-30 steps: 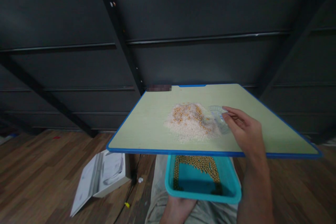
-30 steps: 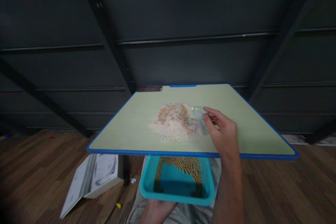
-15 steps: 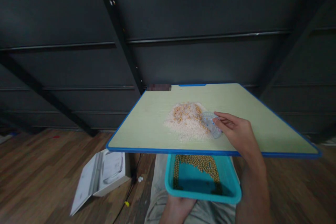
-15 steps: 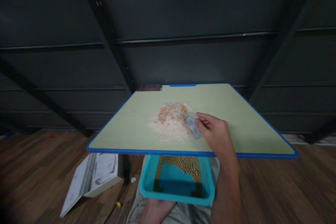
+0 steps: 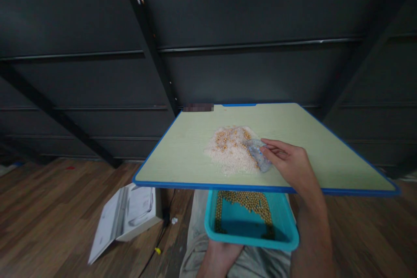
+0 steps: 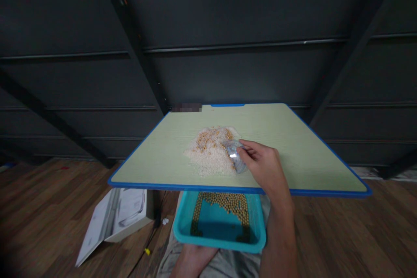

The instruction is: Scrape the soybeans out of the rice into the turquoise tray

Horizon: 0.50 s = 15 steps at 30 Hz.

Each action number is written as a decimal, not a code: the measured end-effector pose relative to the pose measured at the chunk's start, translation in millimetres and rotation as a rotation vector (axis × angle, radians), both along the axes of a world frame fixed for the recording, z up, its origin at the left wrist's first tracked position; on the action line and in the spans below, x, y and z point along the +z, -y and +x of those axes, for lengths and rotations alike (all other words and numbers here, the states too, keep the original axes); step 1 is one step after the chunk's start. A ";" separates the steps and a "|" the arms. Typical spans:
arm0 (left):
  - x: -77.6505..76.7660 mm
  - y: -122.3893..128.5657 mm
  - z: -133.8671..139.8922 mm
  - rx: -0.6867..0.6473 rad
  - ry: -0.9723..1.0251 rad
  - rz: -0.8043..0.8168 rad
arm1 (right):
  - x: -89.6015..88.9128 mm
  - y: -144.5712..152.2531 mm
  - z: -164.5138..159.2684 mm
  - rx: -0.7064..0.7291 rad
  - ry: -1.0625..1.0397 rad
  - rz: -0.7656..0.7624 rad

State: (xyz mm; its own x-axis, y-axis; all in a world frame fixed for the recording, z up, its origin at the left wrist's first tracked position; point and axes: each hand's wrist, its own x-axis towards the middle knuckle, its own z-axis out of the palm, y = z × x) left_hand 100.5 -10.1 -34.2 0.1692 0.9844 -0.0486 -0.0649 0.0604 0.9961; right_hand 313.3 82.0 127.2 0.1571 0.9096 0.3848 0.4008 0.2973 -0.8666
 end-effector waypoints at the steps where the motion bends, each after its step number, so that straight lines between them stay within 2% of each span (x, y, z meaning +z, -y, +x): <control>1: 1.9 0.2 0.2 -0.005 0.009 -0.007 | 0.5 0.6 -0.2 0.004 -0.011 0.000; 7: 12.9 -6.3 9.1 0.006 0.123 -0.140 | 6.1 4.8 -3.8 0.035 -0.051 -0.021; 11: 11.9 -7.8 10.2 0.014 0.120 -0.134 | 8.7 6.2 -4.2 0.024 -0.062 -0.008; 15: 12.7 -8.1 9.9 -0.038 0.140 -0.167 | 6.7 4.0 -2.3 -0.028 -0.028 0.019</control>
